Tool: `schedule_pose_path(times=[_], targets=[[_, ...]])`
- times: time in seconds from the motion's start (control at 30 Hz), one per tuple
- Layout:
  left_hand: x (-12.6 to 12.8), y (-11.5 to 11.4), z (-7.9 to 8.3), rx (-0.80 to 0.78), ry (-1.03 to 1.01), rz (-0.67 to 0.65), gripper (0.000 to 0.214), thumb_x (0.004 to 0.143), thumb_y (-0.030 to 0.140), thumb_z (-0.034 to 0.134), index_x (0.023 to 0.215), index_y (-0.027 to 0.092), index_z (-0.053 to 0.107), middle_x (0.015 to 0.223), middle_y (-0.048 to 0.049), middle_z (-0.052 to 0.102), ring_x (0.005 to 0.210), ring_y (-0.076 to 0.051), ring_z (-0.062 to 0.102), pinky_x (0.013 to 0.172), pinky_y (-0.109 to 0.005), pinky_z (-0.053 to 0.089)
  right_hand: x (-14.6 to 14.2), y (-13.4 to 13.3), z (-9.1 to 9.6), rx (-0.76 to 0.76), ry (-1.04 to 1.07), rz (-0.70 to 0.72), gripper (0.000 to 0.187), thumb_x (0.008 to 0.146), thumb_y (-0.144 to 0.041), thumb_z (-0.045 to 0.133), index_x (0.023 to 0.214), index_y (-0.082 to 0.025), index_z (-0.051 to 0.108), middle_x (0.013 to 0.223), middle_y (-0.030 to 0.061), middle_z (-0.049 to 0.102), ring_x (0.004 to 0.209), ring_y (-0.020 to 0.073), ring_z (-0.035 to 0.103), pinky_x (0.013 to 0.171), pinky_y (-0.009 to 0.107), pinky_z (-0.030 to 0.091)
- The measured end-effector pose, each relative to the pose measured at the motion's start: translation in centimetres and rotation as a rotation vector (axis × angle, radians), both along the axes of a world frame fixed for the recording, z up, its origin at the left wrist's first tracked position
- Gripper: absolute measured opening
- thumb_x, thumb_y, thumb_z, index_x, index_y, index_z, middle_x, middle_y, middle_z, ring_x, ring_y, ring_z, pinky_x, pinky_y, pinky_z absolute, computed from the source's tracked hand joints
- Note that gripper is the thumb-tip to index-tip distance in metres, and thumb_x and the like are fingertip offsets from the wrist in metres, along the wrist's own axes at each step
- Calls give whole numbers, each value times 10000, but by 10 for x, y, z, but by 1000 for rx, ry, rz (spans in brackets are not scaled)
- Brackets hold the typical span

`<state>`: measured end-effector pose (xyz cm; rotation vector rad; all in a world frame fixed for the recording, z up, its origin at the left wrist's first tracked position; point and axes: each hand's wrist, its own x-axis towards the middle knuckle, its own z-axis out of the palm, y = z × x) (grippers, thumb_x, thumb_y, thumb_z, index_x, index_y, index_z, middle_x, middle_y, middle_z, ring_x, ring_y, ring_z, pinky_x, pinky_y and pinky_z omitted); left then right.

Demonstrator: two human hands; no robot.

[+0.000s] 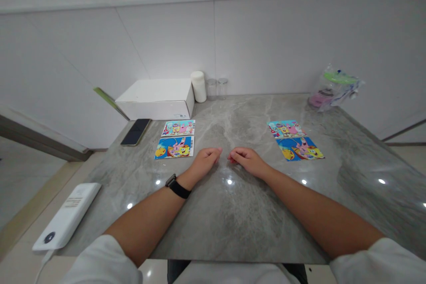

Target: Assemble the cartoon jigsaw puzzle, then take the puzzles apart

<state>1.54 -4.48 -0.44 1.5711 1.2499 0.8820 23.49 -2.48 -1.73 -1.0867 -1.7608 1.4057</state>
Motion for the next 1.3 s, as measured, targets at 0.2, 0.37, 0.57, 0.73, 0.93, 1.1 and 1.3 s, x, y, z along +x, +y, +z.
schedule_pose_path(times=[0.2,0.37,0.57,0.73,0.93,1.1,1.3], targets=[[1,0,2,-6,8,-7,573,938,660,495,597,213,385,575,51,331,570,-114,320,583,-292,260,-1,-2,5,-31,21,-20,407,895,-600,661,867,-204,750,807,48,731,779,195,668,775,328,525],[1,0,2,-7,29,-9,546,965,627,468,619,206,440,586,44,375,583,-123,361,590,-290,281,-3,-3,5,-58,51,-38,414,877,-612,676,851,-205,748,812,55,728,791,199,672,780,336,531],[0,1,0,3,7,-21,536,976,609,457,629,202,497,590,40,413,601,-134,398,615,-286,326,-4,-2,4,-68,60,-44,417,863,-615,688,831,-203,748,801,58,722,773,199,666,780,343,521],[-1,1,1,6,18,-23,544,976,607,462,630,194,541,598,33,452,607,-137,427,634,-287,347,-3,-1,6,-96,83,-72,439,854,-632,685,860,-198,753,801,55,722,763,186,652,763,329,510],[-1,1,1,-5,21,-12,540,966,609,478,634,192,559,582,37,443,594,-136,417,617,-285,331,-3,0,5,-102,99,-80,442,857,-634,686,856,-197,751,795,47,721,758,174,642,755,315,497],[-1,1,-1,-10,15,-2,549,964,622,485,635,189,563,574,38,437,586,-134,408,602,-280,320,-3,-1,5,-100,89,-88,450,858,-640,681,863,-196,755,795,48,727,766,177,649,750,311,508],[-1,3,-4,-6,9,-8,558,956,634,496,629,187,564,570,40,439,574,-129,406,596,-280,315,-2,-1,5,-107,82,-80,446,861,-638,680,865,-197,749,793,47,724,758,175,644,757,311,501]])
